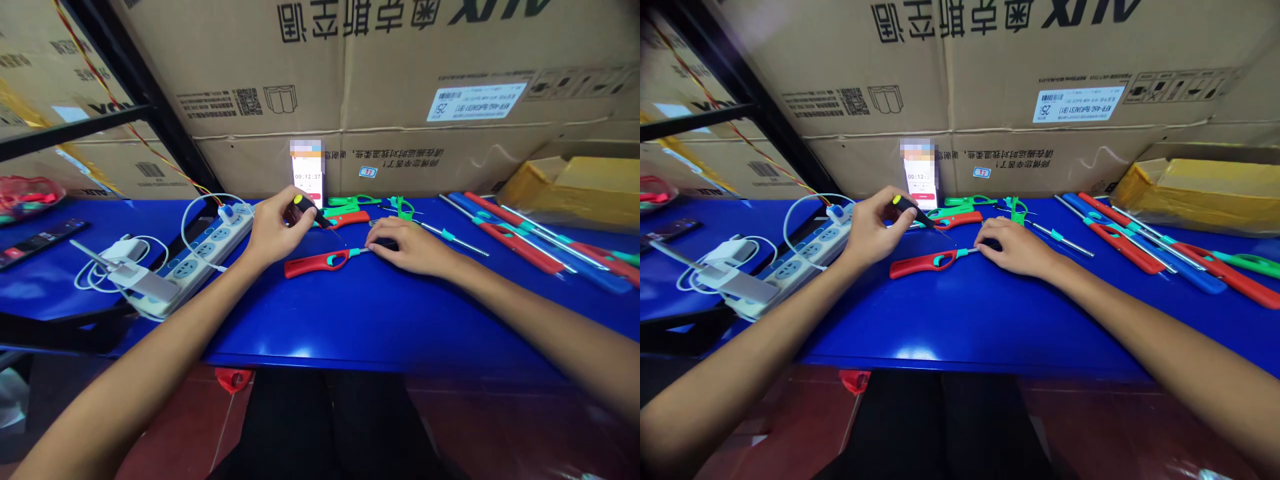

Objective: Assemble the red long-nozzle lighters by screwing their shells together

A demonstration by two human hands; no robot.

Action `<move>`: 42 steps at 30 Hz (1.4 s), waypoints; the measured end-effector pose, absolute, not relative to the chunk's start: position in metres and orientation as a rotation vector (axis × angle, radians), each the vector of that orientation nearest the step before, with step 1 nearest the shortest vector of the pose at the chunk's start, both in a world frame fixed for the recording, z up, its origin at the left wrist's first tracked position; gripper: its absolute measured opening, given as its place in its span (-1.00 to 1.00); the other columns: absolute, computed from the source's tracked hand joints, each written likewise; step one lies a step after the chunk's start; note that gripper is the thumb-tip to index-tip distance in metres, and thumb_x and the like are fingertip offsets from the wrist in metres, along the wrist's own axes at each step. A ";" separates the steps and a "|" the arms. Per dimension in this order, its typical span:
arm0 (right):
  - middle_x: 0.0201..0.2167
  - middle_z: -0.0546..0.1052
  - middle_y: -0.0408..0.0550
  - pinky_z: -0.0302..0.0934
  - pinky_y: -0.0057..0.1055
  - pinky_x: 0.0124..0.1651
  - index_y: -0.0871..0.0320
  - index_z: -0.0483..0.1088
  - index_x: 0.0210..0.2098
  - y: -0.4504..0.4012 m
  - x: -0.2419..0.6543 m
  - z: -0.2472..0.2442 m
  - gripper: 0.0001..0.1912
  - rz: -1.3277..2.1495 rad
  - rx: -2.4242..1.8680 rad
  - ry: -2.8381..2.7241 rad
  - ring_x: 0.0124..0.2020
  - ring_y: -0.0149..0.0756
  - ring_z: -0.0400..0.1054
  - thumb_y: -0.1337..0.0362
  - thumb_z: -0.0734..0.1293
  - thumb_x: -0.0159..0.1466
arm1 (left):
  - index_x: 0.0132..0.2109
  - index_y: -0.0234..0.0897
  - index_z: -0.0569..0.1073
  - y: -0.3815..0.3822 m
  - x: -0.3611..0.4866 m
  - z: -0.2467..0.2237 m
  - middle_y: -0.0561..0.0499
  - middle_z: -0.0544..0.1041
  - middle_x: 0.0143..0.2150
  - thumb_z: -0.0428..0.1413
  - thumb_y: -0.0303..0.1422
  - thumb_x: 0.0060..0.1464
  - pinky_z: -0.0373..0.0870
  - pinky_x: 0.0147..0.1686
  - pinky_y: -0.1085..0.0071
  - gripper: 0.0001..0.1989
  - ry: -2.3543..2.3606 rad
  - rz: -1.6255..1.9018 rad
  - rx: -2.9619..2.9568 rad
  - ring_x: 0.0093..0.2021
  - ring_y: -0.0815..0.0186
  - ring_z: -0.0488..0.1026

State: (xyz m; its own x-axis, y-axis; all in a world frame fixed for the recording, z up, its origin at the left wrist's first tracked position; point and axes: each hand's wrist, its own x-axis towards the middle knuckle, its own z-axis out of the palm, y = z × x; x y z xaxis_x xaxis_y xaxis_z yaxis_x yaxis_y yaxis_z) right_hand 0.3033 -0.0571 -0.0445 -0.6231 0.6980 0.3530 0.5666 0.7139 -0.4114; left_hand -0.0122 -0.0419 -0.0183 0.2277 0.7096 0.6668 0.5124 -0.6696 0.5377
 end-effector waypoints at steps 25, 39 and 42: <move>-0.06 0.66 0.06 0.40 0.08 0.21 -0.01 0.65 -0.10 -0.059 0.303 -0.042 -0.77 0.383 -0.977 -2.441 0.06 0.03 0.54 0.14 0.32 0.53 | -0.14 -0.18 0.58 -0.040 -0.014 -0.017 0.05 0.61 -0.35 0.24 -0.20 0.26 0.39 -0.36 0.34 -0.84 1.191 1.432 2.302 -0.41 0.33 0.46; -0.06 0.66 0.05 0.39 0.09 0.21 0.00 0.64 -0.10 -0.058 0.304 -0.042 -0.77 0.385 -0.975 -2.446 0.06 0.03 0.54 0.15 0.32 0.53 | -0.14 -0.18 0.58 -0.039 -0.015 -0.017 0.06 0.60 -0.37 0.23 -0.23 0.24 0.39 -0.36 0.34 -0.85 1.207 1.434 2.300 -0.41 0.32 0.48; -0.06 0.66 0.05 0.39 0.09 0.21 -0.01 0.64 -0.10 -0.058 0.304 -0.042 -0.77 0.387 -0.978 -2.445 0.06 0.03 0.54 0.14 0.32 0.53 | -0.14 -0.18 0.58 -0.039 -0.015 -0.017 0.06 0.61 -0.37 0.23 -0.22 0.24 0.39 -0.36 0.33 -0.85 1.215 1.429 2.294 -0.41 0.32 0.47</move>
